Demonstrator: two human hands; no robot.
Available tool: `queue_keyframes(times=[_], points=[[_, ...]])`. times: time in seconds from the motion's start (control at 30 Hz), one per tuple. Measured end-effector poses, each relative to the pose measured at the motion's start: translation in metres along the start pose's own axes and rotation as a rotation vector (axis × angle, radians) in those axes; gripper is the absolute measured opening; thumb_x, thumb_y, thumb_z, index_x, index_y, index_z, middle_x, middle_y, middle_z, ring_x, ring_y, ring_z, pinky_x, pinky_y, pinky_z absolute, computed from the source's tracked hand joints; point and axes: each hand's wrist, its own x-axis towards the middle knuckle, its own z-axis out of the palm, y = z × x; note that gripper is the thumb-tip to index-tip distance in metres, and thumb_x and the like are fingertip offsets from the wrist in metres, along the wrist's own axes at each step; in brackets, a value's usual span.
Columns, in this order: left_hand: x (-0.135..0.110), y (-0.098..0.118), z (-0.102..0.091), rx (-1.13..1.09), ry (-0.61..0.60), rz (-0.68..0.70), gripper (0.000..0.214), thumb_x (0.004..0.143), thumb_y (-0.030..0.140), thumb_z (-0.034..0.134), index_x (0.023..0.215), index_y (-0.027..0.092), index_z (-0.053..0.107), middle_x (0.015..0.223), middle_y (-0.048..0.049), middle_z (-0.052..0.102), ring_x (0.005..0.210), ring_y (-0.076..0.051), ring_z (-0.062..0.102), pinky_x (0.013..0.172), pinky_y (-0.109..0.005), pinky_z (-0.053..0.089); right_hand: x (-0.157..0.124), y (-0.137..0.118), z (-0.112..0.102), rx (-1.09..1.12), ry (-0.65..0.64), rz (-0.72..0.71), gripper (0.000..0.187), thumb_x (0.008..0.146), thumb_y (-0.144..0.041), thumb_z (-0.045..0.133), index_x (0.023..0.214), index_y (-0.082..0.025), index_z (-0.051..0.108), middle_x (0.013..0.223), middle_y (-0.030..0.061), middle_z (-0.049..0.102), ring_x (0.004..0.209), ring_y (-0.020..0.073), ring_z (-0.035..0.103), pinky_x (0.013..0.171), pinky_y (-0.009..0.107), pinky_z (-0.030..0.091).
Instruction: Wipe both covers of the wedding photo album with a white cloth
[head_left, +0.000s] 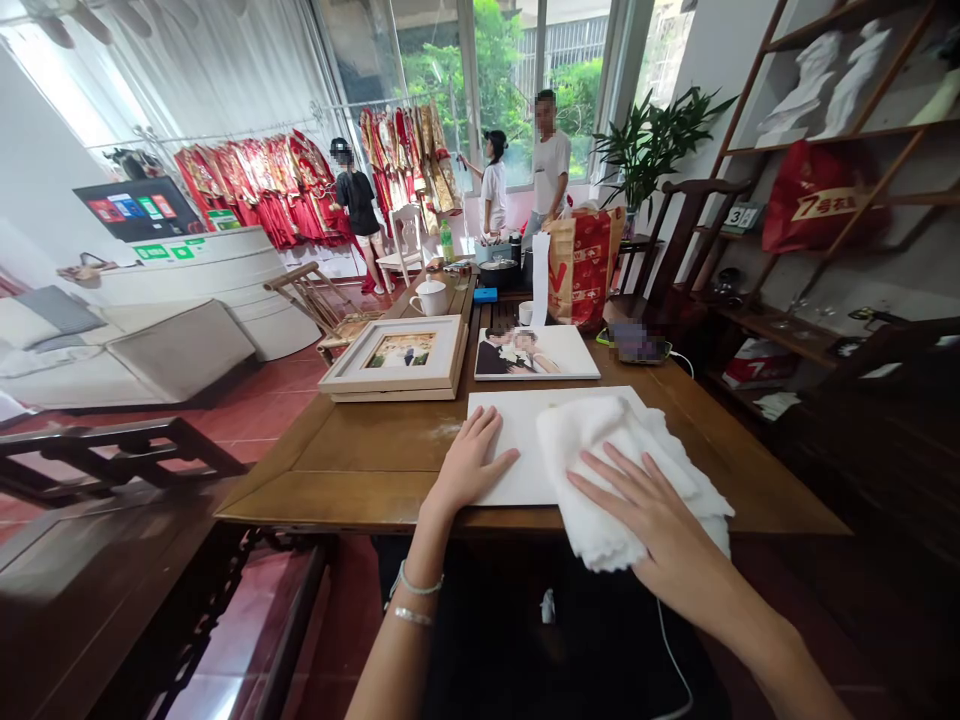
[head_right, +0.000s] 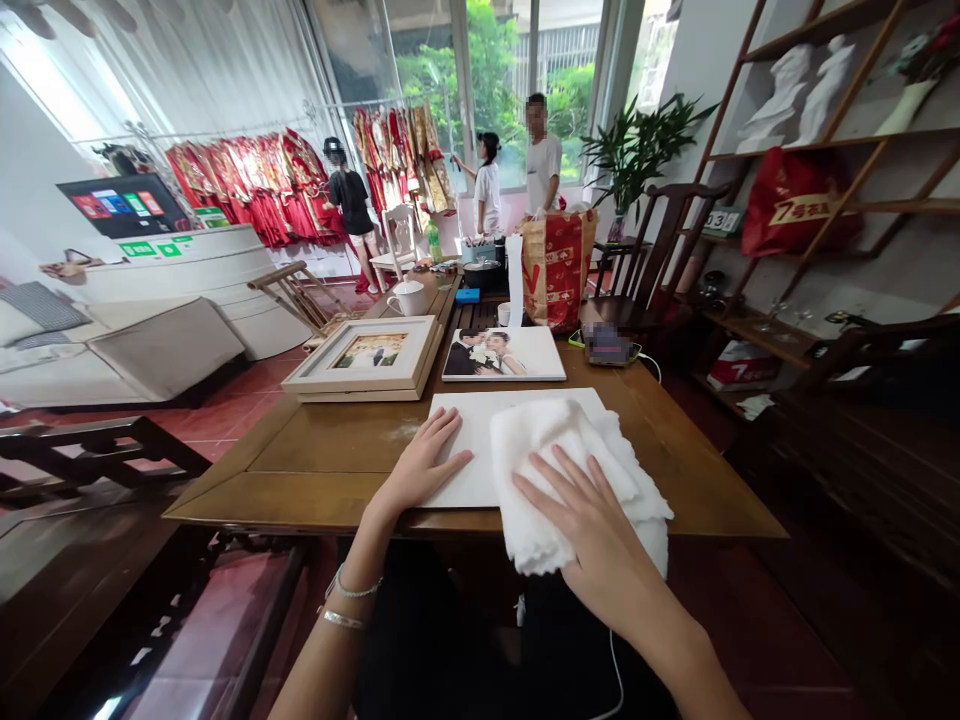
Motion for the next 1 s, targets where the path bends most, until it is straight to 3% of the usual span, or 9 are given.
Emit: queue_keyframes(times=[0.1,0.2,0.3,0.4,0.5,0.6,0.7,0.87,1.0], points=[[-0.001,0.000,-0.001,-0.005,0.000,0.000,0.063,0.087,0.045,0.050,0.139,0.012,0.040,0.152,-0.0118,0.031,0.144,-0.026,0.018,0.117,-0.044,0.021,-0.011,0.000,-0.004,0.054,-0.004,-0.031,0.097,0.054,0.002,0.039,0.143,-0.036,0.035,0.151,-0.0049,0.033,0.142,0.0231,0.017,0.112,0.057,0.018],[-0.001,0.002,-0.003,-0.007,-0.008,-0.007,0.062,0.087,0.044,0.050,0.139,0.011,0.040,0.151,-0.0122,0.031,0.144,-0.026,0.019,0.117,-0.044,0.021,0.002,0.011,-0.007,0.079,-0.007,0.022,0.093,0.055,0.001,0.040,0.141,-0.035,0.039,0.149,-0.0044,0.038,0.140,0.0217,0.023,0.112,0.054,0.020],[0.000,0.003,-0.005,-0.009,-0.014,-0.014,0.063,0.087,0.044,0.051,0.139,0.011,0.040,0.151,-0.0127,0.031,0.144,-0.026,0.018,0.117,-0.044,0.021,0.033,0.023,-0.007,0.047,-0.008,0.126,0.090,0.057,0.001,0.039,0.140,-0.031,0.042,0.148,-0.0027,0.039,0.139,0.0203,0.026,0.113,0.050,0.019],[0.001,0.003,-0.003,-0.017,-0.012,-0.009,0.064,0.087,0.044,0.051,0.139,0.010,0.039,0.152,-0.0129,0.031,0.144,-0.026,0.018,0.117,-0.043,0.021,0.073,0.031,-0.005,-0.017,-0.046,0.234,0.077,0.067,-0.003,0.042,0.140,-0.028,0.043,0.148,0.0004,0.040,0.138,0.0227,0.028,0.112,0.050,0.021],[0.002,0.002,-0.001,-0.031,-0.005,-0.001,0.064,0.087,0.044,0.051,0.139,0.011,0.040,0.152,-0.0125,0.031,0.144,-0.026,0.018,0.117,-0.044,0.020,0.106,0.030,0.001,-0.064,-0.066,0.301,0.070,0.073,-0.007,0.045,0.140,-0.025,0.043,0.148,0.0053,0.039,0.138,0.0276,0.028,0.110,0.055,0.021],[0.004,0.002,0.001,-0.046,0.001,-0.002,0.060,0.088,0.043,0.051,0.138,0.013,0.042,0.151,-0.0116,0.032,0.144,-0.026,0.019,0.117,-0.046,0.020,0.120,0.021,0.006,-0.082,-0.061,0.303,0.068,0.073,-0.005,0.046,0.140,-0.020,0.045,0.148,0.0106,0.039,0.138,0.0328,0.025,0.110,0.059,0.016],[0.005,0.001,0.003,-0.060,0.011,-0.020,0.050,0.092,0.036,0.041,0.137,0.014,0.044,0.150,-0.0112,0.034,0.144,-0.025,0.020,0.117,-0.047,0.018,0.106,0.008,0.008,-0.083,-0.070,0.222,0.074,0.068,0.001,0.046,0.138,-0.021,0.046,0.148,0.0093,0.039,0.140,0.0309,0.020,0.113,0.055,0.012],[0.006,-0.002,0.006,-0.104,0.047,-0.026,0.045,0.094,0.028,0.034,0.135,0.014,0.046,0.148,-0.0106,0.038,0.143,-0.023,0.023,0.117,-0.047,0.017,0.041,-0.011,0.000,0.003,-0.045,-0.064,0.093,0.053,0.006,0.039,0.139,-0.029,0.043,0.149,0.0002,0.038,0.142,0.0221,0.014,0.115,0.051,0.012],[0.006,-0.007,0.008,-0.135,0.064,-0.025,0.045,0.094,0.027,0.032,0.133,0.014,0.048,0.147,-0.0104,0.040,0.142,-0.022,0.025,0.118,-0.045,0.018,0.002,-0.007,-0.015,0.109,-0.093,-0.140,0.097,0.054,0.005,0.038,0.142,-0.036,0.036,0.150,-0.0066,0.035,0.142,0.0182,0.017,0.115,0.050,0.016]])
